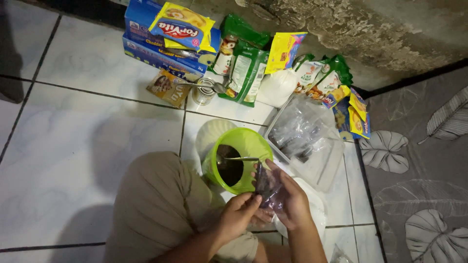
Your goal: Scooping powder into small plastic bags and weighing them on a digital scale
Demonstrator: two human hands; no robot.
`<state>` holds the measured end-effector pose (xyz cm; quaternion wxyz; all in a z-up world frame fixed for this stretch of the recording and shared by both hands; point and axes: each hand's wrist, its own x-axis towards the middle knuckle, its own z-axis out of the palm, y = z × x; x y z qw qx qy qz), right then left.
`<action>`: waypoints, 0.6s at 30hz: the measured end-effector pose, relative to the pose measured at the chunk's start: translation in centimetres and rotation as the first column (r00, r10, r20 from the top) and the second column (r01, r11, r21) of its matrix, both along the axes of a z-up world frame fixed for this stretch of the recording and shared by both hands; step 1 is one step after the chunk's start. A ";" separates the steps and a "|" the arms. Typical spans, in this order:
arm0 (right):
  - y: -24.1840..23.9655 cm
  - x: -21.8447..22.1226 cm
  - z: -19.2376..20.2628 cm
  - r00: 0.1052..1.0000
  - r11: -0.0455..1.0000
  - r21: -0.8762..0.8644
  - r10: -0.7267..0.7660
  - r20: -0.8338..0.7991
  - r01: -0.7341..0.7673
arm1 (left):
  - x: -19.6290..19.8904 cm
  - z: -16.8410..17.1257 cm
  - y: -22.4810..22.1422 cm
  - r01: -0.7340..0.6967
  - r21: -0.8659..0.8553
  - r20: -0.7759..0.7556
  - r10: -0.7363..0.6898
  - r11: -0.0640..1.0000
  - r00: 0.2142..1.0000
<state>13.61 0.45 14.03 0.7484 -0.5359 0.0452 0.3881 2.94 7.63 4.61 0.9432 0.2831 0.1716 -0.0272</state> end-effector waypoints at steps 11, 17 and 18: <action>-4.0 -1.9 1.0 0.855 0.935 0.268 0.064 0.514 -0.231 | -0.2 0.1 0.6 -0.298 0.082 0.104 0.289 0.951 0.952; -4.6 -2.7 6.0 0.649 0.890 -0.445 0.398 0.648 -0.101 | -1.1 1.3 1.1 -0.212 0.309 0.198 0.155 0.927 0.968; -4.4 -3.1 6.7 0.664 0.798 -0.602 0.445 0.601 0.010 | -1.1 1.0 0.8 -0.197 0.331 0.231 0.123 0.923 0.965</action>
